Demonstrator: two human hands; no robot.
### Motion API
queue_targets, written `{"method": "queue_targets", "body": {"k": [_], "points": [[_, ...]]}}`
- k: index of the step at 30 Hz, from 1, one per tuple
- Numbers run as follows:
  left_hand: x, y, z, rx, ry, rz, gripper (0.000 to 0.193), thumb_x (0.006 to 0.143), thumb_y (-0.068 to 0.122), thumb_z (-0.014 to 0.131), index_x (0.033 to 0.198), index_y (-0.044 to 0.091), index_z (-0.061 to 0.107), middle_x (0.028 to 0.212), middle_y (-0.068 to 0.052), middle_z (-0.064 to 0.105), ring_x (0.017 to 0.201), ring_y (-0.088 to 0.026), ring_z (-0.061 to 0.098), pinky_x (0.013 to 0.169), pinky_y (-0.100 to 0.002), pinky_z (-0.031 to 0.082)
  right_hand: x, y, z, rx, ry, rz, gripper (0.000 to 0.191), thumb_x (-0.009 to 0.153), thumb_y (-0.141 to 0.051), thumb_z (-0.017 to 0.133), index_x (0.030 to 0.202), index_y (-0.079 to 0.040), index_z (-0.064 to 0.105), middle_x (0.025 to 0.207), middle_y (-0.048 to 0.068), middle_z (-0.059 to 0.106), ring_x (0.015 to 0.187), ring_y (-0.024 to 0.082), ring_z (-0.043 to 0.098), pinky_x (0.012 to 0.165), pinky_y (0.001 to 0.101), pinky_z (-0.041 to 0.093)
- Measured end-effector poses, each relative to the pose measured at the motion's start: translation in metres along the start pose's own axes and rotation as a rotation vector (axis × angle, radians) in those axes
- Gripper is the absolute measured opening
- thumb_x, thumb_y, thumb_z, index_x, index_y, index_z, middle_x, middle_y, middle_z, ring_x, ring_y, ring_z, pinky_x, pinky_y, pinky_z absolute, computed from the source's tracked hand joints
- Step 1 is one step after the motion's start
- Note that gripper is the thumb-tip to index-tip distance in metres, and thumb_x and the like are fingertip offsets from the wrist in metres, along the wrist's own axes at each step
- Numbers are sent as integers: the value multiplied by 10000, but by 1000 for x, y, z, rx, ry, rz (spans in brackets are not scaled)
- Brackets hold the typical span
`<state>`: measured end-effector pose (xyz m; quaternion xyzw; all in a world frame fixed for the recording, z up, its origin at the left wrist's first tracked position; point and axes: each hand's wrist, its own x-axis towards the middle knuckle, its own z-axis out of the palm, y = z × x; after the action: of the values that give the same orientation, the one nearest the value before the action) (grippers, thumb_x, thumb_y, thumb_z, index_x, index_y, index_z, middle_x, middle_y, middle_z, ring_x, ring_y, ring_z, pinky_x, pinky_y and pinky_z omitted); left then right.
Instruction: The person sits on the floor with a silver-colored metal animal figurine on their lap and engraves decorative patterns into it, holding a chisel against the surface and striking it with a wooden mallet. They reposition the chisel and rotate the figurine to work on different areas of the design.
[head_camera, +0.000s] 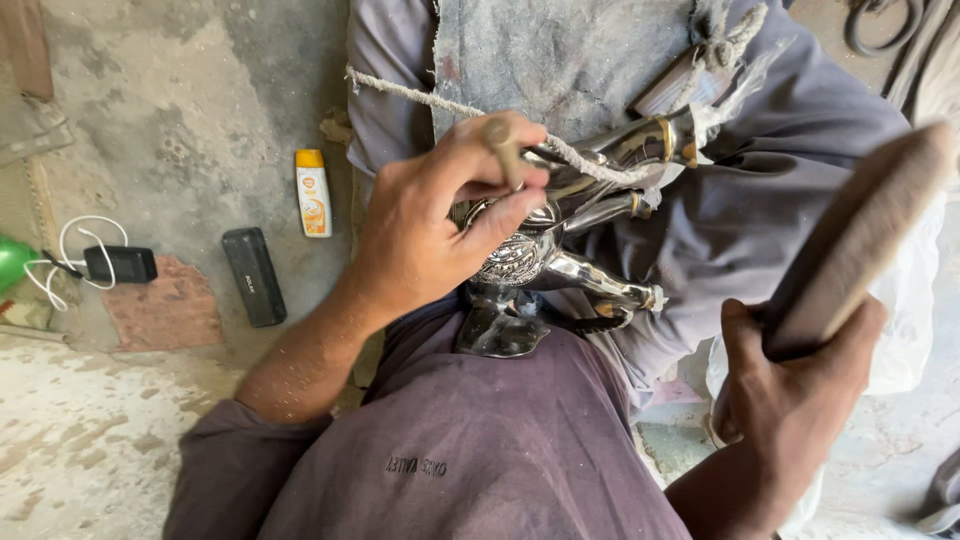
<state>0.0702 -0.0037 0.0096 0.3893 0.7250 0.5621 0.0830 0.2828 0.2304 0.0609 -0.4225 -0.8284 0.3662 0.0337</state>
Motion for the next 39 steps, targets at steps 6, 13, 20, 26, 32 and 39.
{"method": "queue_targets", "body": {"k": [6, 13, 20, 26, 32, 39], "points": [[-40, -3, 46, -126, 216, -53, 448, 1035, -23, 747, 1385, 77, 486, 1349, -127, 649, 1047, -202, 784, 827, -268, 714, -7, -14, -16, 94, -49, -293, 748, 939, 6, 689, 1569, 30, 288, 1182, 172, 672, 1037, 231, 708, 913, 341, 587], [-51, 23, 51, -44, 280, -158, 336, 1063, 65, 720, 1303, 36, 487, 1292, -143, 694, 1085, -194, 776, 813, -234, 692, 5, -47, -45, -698, 201, -894, 731, 867, 73, 736, 1524, -12, 427, 1019, 181, 652, 843, 322, 618, 784, 456, 501], [-36, 39, 20, -108, 246, -272, 336, 1042, 118, 716, 1276, 5, 504, 1217, -156, 718, 950, -145, 745, 715, -200, 605, 11, -63, -60, -500, 109, -907, 656, 975, -19, 772, 1522, 19, 411, 1061, 173, 609, 896, 280, 580, 815, 400, 460], [-39, 22, 46, -80, 200, -44, 373, 1070, 79, 691, 1362, -20, 481, 1091, -142, 760, 989, -187, 766, 799, -268, 643, 18, -50, -69, -570, 137, -864, 593, 971, -4, 790, 1505, -34, 533, 1045, 151, 620, 884, 262, 553, 796, 378, 440], [-50, -13, 59, 61, 178, 91, 303, 1059, 100, 657, 1273, 21, 458, 1092, -156, 744, 808, -142, 724, 634, -236, 557, 25, -62, -67, -801, 257, -1023, 404, 994, -54, 790, 1365, -128, 650, 1215, 33, 654, 993, 183, 555, 868, 313, 429], [-58, -28, 59, 362, 103, 315, 339, 1012, 100, 652, 1282, 76, 450, 1093, -151, 706, 936, -311, 743, 783, -433, 626, 25, -113, -69, -221, -133, -880, 446, 830, -249, 772, 1244, -171, 628, 1021, -1, 661, 945, 154, 600, 857, 359, 482]]}}
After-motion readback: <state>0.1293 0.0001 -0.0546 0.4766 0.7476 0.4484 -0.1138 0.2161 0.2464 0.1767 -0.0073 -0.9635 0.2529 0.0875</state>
